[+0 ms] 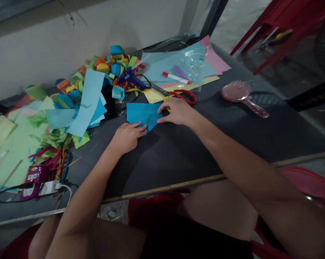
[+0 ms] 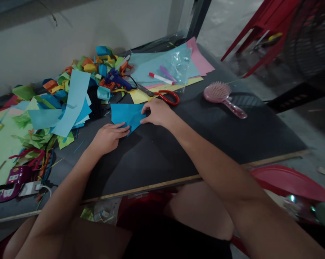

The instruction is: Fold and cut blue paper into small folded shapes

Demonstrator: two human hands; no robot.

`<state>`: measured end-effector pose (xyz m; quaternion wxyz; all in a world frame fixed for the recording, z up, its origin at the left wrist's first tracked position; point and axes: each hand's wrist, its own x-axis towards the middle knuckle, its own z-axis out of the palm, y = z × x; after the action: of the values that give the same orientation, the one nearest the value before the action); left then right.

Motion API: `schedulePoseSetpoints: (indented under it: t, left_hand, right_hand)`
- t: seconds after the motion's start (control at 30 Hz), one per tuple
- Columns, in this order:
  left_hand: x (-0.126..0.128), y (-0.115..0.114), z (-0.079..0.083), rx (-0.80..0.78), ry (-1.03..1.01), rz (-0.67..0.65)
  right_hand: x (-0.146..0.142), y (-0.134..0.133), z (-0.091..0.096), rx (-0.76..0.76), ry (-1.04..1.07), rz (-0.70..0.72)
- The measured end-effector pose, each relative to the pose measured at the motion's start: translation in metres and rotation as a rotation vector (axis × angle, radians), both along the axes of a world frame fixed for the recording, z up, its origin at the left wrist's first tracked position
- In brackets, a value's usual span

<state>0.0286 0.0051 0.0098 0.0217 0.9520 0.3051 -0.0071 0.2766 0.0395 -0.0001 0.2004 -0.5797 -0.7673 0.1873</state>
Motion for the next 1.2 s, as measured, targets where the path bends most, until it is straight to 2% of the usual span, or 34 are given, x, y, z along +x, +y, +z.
schedulePoseSetpoints:
  t: [0.13,0.23,0.37,0.47,0.53,0.67,0.83,1.03,1.2]
  left_hand:
    - [-0.003,0.001,-0.001,-0.016,-0.037,-0.015]
    - [-0.006,0.003,-0.004,-0.022,-0.111,-0.013]
    - [-0.001,-0.002,-0.007,-0.025,-0.238,0.072]
    - [0.008,-0.008,-0.007,0.068,-0.268,0.137]
    - [0.012,-0.01,-0.007,0.144,-0.233,0.116]
    - [0.004,-0.001,-0.008,0.195,-0.166,0.047]
    - [-0.014,0.01,-0.007,0.114,-0.197,0.016]
    - [0.006,-0.004,-0.008,0.109,-0.178,0.059]
    - [0.016,-0.012,-0.012,0.027,-0.155,0.051]
  right_hand:
    - [0.006,0.001,0.003,-0.015,0.029,0.113]
    - [0.011,0.002,0.005,0.063,0.017,0.205]
    - [0.012,0.002,0.003,0.141,-0.015,0.274]
    - [0.006,0.003,0.0,0.168,0.022,0.42]
    - [0.0,0.003,-0.003,0.184,0.022,0.464]
    - [-0.006,0.0,-0.003,0.163,-0.027,0.443]
    - [-0.006,-0.002,0.0,0.108,-0.011,0.41]
    - [-0.015,0.002,-0.006,0.024,0.074,0.316]
    - [-0.017,0.003,-0.007,-0.037,0.127,0.254]
